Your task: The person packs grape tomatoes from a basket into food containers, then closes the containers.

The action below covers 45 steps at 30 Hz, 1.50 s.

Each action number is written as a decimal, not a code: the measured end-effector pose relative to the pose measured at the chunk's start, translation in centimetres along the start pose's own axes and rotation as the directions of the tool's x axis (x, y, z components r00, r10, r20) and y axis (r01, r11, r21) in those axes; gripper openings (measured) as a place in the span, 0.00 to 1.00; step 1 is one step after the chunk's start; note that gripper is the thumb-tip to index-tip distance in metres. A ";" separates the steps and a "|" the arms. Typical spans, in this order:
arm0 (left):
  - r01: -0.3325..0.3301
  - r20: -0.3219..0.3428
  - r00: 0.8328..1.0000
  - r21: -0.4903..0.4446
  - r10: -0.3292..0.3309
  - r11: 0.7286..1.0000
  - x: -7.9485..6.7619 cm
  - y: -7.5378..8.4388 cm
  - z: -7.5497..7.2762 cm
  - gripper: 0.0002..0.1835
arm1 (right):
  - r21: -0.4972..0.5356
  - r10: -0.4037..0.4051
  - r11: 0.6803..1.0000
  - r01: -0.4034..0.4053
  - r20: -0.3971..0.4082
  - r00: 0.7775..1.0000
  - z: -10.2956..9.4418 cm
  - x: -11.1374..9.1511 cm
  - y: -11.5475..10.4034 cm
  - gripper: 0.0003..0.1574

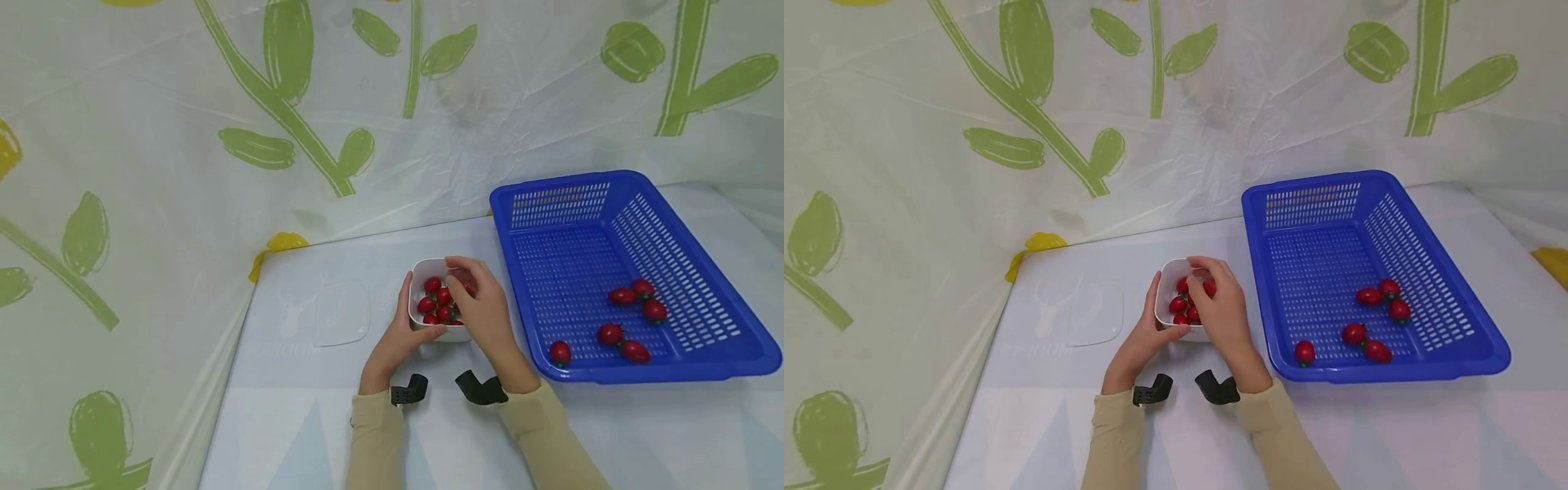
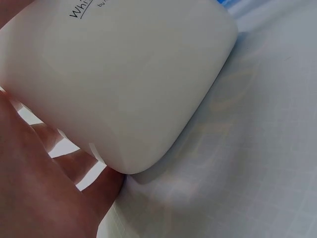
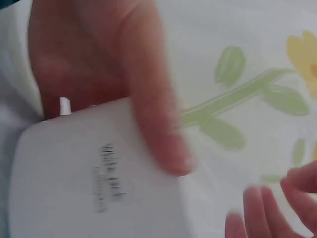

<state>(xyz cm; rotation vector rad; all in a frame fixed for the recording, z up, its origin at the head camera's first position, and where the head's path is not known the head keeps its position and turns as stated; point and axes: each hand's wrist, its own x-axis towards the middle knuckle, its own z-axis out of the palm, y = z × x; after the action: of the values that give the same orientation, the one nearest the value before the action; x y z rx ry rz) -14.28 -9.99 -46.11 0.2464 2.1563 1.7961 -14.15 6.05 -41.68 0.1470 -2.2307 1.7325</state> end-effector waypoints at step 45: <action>-0.037 0.034 0.999 -0.118 0.042 0.992 -1.0 2.7 0.4 0.52 | -0.222 0.185 0.972 -0.078 0.518 0.835 -11.7 1.6 -5.0 0.24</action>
<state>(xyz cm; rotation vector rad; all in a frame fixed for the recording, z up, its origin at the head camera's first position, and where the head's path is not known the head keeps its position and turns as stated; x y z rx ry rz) -13.43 -9.43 -43.42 0.2931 2.0266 1.9172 -12.18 16.11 -33.98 0.5026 -2.8578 1.6794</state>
